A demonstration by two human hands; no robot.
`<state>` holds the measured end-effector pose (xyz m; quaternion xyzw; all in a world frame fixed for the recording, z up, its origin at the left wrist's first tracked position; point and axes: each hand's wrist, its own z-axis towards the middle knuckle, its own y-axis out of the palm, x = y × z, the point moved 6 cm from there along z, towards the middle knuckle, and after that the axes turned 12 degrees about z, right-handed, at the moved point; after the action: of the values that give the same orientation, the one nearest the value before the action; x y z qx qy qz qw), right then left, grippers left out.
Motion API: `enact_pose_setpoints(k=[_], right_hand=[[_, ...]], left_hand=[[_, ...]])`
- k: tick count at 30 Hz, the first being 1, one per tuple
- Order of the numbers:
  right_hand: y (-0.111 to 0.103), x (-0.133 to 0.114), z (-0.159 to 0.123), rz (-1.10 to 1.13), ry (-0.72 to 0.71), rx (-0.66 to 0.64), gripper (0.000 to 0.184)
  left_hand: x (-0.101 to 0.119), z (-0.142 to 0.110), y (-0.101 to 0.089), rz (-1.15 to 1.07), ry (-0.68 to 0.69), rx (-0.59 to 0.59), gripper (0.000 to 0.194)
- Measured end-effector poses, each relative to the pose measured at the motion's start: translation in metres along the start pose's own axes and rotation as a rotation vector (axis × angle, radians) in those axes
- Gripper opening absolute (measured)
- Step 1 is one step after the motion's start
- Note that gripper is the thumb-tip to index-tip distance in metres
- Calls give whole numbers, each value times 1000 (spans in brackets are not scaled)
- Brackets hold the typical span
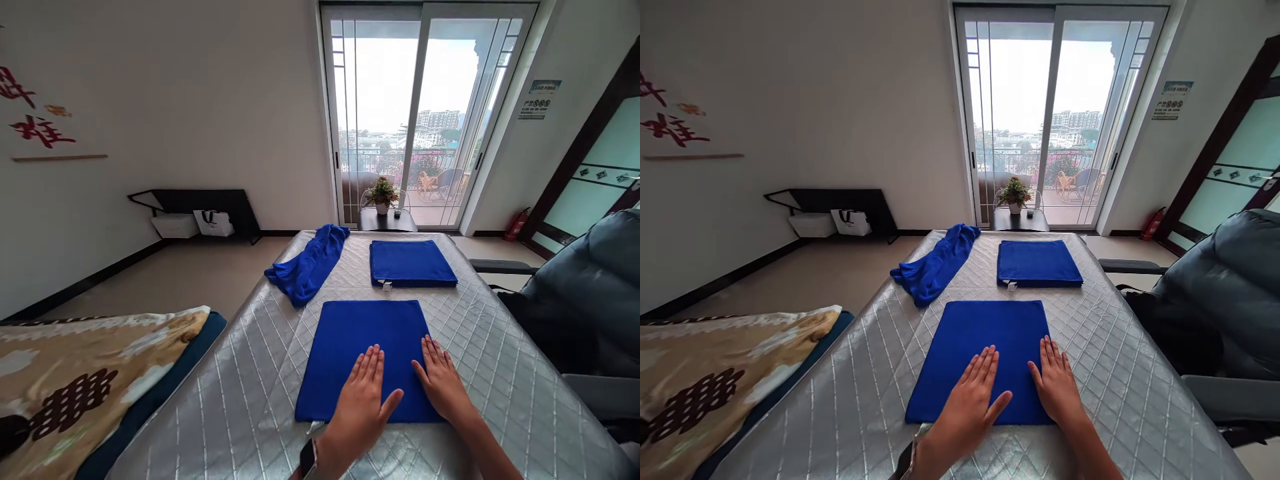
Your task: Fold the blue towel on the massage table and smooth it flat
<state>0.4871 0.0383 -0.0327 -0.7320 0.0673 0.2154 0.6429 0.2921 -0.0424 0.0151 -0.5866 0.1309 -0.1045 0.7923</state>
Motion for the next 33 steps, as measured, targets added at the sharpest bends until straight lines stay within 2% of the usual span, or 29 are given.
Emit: enact_pose_setpoints(k=[3, 5, 9, 12, 14, 17, 21, 23, 26, 33], right_hand=[[1, 0, 1, -9, -22, 3, 72], [2, 0, 1, -8, -33, 4, 70], [0, 0, 0, 17, -18, -1, 69], [-2, -2, -1, 45, -10, -9, 71], [-5, -4, -2, 55, -13, -6, 73], [-8, -6, -3, 44, -11, -3, 72], [-7, -6, -4, 8, 5, -19, 72], [-5, -4, -3, 2, 9, -13, 73], [-1, 0, -2, 0, 7, 24, 74], [11, 9, -5, -56, -4, 103, 74]], left_hand=[[35, 52, 2, -88, 111, -43, 71], [47, 75, 11, -127, 118, -88, 70], [46, 87, 33, -103, 74, -119, 72], [28, 78, 42, -46, 64, -83, 70], [8, 67, 45, -6, 46, -61, 70], [-35, 46, 46, 51, -12, -54, 70], [-100, 10, 47, 97, -154, -82, 72], [-123, -7, 48, 107, -224, -77, 72], [-138, -20, 50, 100, -290, -60, 72], [-141, -21, 54, 17, -345, -79, 73]])
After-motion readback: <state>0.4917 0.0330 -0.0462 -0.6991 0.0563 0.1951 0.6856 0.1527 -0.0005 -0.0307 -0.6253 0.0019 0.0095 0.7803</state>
